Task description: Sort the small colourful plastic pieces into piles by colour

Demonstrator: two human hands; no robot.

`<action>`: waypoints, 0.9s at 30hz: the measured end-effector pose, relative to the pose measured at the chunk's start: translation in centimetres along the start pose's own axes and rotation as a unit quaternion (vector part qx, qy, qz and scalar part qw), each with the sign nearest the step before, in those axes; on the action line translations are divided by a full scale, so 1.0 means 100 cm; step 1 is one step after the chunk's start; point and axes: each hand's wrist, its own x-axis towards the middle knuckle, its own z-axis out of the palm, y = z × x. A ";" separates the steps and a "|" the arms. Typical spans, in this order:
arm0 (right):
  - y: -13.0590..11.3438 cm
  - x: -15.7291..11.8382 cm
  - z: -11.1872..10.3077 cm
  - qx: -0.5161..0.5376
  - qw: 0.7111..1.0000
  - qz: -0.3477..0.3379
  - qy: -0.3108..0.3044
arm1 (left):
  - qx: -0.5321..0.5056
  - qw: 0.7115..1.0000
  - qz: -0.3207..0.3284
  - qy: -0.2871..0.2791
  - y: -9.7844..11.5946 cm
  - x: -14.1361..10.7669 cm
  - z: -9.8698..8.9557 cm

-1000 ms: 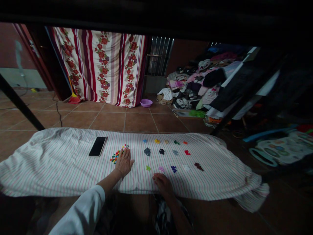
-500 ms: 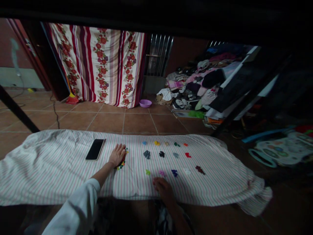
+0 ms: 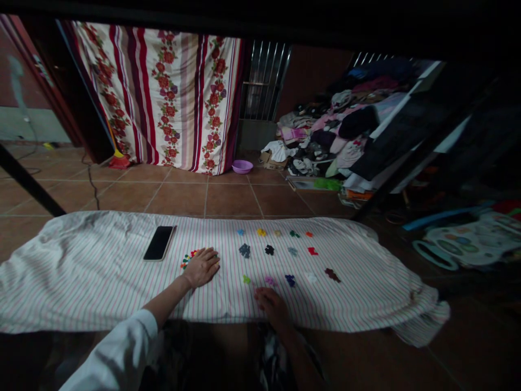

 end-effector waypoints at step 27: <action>-0.009 -0.003 0.000 0.054 0.998 0.033 0.020 | -0.059 0.990 -0.123 0.047 -0.025 -0.016 0.016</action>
